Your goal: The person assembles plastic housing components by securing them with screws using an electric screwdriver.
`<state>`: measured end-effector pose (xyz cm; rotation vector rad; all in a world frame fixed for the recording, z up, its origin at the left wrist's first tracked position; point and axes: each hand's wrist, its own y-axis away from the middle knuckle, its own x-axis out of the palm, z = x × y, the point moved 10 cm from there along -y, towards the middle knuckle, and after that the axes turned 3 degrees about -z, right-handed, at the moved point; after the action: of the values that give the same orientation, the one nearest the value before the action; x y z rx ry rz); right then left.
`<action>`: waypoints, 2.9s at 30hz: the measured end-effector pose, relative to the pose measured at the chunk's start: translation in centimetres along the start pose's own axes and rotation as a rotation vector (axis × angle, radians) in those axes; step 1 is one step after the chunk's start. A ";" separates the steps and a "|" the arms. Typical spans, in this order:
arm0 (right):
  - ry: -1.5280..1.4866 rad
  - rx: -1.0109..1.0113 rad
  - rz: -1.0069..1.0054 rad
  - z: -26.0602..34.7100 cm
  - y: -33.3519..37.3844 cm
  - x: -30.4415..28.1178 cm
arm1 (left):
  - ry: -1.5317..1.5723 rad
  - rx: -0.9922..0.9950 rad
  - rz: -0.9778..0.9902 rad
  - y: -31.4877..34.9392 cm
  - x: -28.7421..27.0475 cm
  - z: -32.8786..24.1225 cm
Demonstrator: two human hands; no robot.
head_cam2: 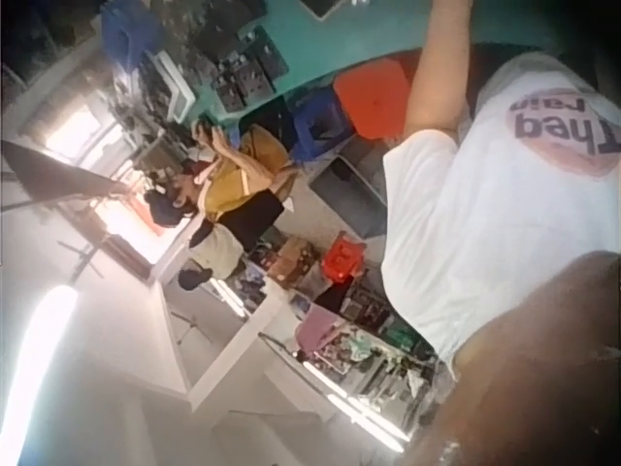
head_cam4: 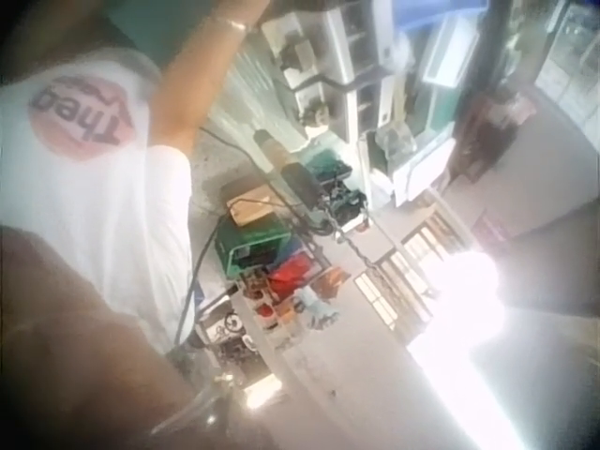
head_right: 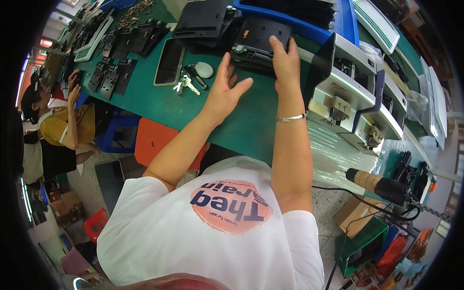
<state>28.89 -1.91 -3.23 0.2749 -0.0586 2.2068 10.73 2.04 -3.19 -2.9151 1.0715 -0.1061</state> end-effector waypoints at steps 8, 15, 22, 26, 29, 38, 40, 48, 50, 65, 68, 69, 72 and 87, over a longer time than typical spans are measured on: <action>0.311 -0.312 -0.200 3.1 4.2 -0.5 | -0.046 0.106 0.017 2.7 -0.9 -1.6; 0.644 -0.365 -0.106 2.9 4.5 0.4 | -0.073 0.094 -0.098 1.1 -2.1 -0.4; 0.383 -0.068 -0.125 1.1 4.0 -1.2 | 0.019 0.012 -0.186 -0.1 -2.8 -0.4; 0.355 -0.039 -0.120 0.7 4.1 -1.6 | 0.088 0.046 -0.143 -0.4 -2.2 0.3; 0.143 0.049 -0.068 -0.4 4.4 -1.3 | -0.122 0.088 -0.087 -0.3 -1.4 -0.3; 0.745 -0.598 -0.036 4.4 3.8 1.7 | -0.189 0.178 -0.193 -1.3 -1.8 -0.9; 0.671 -0.515 -0.008 4.2 3.7 1.5 | -0.011 0.156 -0.091 -1.7 -0.9 -0.7; 0.411 -0.426 -0.252 3.6 5.5 -1.6 | -0.271 0.219 -0.065 -1.3 -0.3 -0.8; 0.363 -0.371 -0.249 2.4 5.0 -2.2 | -0.322 0.242 -0.141 -1.7 -0.7 -0.9; 0.060 -0.171 -0.196 1.0 5.5 -0.9 | -0.286 0.172 -0.116 -2.8 -1.2 -0.5; 0.100 -0.177 -0.136 0.8 5.2 -1.0 | -0.309 0.249 -0.113 -2.4 -1.0 -0.7; 0.070 -0.127 -0.097 0.3 5.0 -0.9 | -0.306 0.250 -0.112 -2.4 -1.0 -0.6; 0.134 -0.189 -0.082 0.2 4.2 -1.7 | -0.319 0.242 -0.099 -2.6 -0.8 -0.8; 0.024 -0.245 -0.113 1.9 5.3 -1.3 | -0.414 0.231 -0.106 -2.9 -0.6 -0.7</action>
<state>25.76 -6.36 -1.38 0.1123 -0.2908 2.0656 12.13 4.66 -2.37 -2.6203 0.7799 0.3339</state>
